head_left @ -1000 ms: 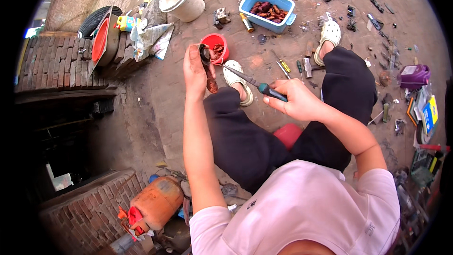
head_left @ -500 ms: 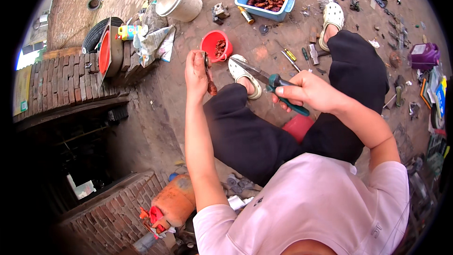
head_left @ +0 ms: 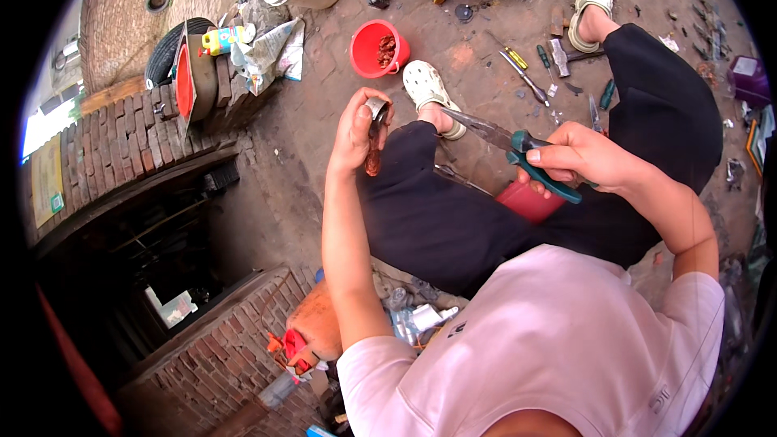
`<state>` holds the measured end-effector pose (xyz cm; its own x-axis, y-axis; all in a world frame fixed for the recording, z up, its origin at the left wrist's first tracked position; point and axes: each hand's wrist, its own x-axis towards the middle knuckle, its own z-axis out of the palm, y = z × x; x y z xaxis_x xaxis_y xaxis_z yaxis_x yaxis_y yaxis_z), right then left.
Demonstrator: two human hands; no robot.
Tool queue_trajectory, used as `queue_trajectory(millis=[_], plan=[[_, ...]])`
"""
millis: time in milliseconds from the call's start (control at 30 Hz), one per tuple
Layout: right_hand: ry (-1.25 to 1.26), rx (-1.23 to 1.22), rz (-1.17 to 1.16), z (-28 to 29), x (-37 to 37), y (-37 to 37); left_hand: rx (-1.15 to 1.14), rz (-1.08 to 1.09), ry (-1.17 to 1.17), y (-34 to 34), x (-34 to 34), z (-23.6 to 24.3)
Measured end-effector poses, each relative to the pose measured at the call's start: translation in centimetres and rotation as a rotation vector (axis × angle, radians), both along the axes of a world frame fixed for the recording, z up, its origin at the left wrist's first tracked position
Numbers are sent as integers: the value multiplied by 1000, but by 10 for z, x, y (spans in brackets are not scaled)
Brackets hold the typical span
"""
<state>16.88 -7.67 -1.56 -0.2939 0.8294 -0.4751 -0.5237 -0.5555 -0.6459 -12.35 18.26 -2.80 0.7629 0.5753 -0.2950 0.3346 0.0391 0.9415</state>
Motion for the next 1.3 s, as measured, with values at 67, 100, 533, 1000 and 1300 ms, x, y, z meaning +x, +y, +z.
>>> queue_trajectory(millis=[67, 100, 533, 1000, 1300], plan=[[37, 3, -81, 5, 11, -4, 0, 217, -24, 15, -16, 3], [-2, -13, -203, 8, 21, -6, 6, 404, -157, 29, -29, 10], [-270, 84, 99, -3, 33, -11, -91, 981, -128, 81, -101, -27], [-674, -12, -109, -24, 35, 1, 11, 727, -219, 52, -75, 18], [-863, 543, 126, 38, 12, 49, -219, 433, 2, 9, 9, 50]])
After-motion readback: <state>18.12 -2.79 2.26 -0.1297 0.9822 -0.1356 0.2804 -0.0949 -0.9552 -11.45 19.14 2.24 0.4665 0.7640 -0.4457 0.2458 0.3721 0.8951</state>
